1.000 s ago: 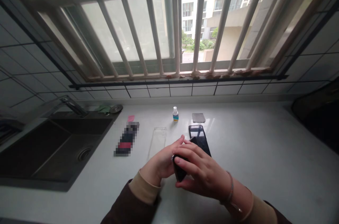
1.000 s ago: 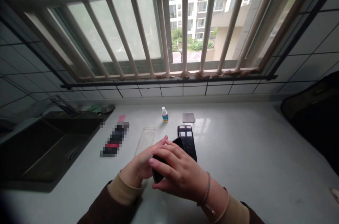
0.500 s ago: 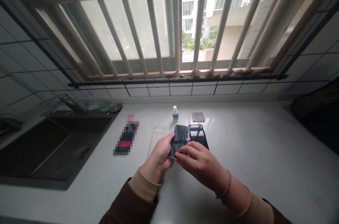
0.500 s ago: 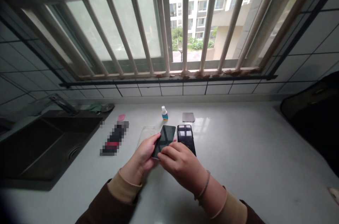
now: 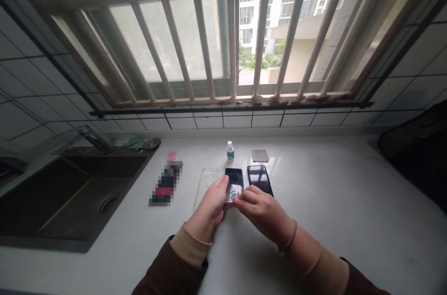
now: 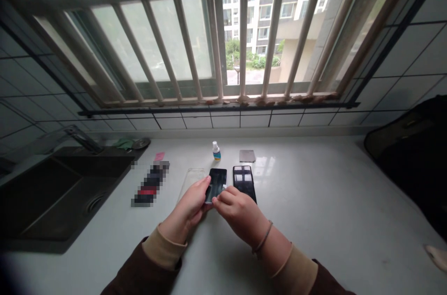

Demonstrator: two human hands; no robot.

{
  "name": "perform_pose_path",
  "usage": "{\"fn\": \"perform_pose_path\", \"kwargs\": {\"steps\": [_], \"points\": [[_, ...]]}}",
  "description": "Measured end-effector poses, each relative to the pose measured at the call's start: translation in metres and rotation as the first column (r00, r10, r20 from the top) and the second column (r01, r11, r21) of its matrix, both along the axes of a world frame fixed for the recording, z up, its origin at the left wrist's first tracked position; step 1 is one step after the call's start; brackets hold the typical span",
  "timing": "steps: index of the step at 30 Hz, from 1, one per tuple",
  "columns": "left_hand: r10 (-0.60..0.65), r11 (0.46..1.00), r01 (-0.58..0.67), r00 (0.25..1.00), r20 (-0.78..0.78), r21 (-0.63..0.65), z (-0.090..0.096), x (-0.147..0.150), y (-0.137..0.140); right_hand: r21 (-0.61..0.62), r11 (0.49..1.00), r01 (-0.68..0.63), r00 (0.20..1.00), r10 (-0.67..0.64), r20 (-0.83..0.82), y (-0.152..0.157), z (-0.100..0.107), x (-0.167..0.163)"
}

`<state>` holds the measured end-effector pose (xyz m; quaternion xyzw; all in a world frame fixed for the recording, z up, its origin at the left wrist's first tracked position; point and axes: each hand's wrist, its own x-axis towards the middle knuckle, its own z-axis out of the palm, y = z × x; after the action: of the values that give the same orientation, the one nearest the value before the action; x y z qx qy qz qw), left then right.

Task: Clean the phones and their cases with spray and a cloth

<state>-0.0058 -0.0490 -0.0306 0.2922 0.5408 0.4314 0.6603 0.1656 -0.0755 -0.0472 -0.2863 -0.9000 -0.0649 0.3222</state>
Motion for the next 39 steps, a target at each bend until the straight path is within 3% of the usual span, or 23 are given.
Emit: {"fn": "perform_pose_path", "kwargs": {"steps": [8,14,19,25,31,35,39], "points": [[-0.101,0.995,0.096,0.977,-0.188,-0.035,0.004,-0.006,0.000,-0.027,1.000,0.009,1.000,-0.010,-0.015,0.000,-0.005,-0.004],[-0.255,0.955,0.297,0.828,-0.499,0.004,-0.009,-0.021,0.004,-0.026,0.999,0.020,0.999,-0.019,0.043,0.005,-0.012,-0.008],[-0.204,0.958,0.286,0.730,-0.652,0.021,-0.010,-0.025,0.003,-0.040,0.998,0.041,0.993,-0.037,0.108,0.009,-0.023,-0.012],[-0.221,0.915,0.399,0.610,-0.761,0.054,-0.001,-0.026,-0.003,-0.060,0.997,0.046,0.993,-0.039,0.108,0.010,-0.030,-0.014],[-0.219,0.914,0.402,0.597,-0.772,0.052,0.002,-0.026,-0.005,-0.126,0.991,0.053,0.990,-0.036,0.138,0.008,-0.029,-0.013],[-0.137,0.917,0.374,0.621,-0.772,0.138,0.002,-0.026,-0.004,-0.169,0.984,0.057,0.988,-0.031,0.154,0.005,-0.024,-0.014],[-0.109,0.902,0.402,0.561,-0.821,0.155,0.000,-0.027,-0.003,-0.207,0.974,0.088,0.985,-0.054,0.164,0.003,-0.022,-0.016]]}}
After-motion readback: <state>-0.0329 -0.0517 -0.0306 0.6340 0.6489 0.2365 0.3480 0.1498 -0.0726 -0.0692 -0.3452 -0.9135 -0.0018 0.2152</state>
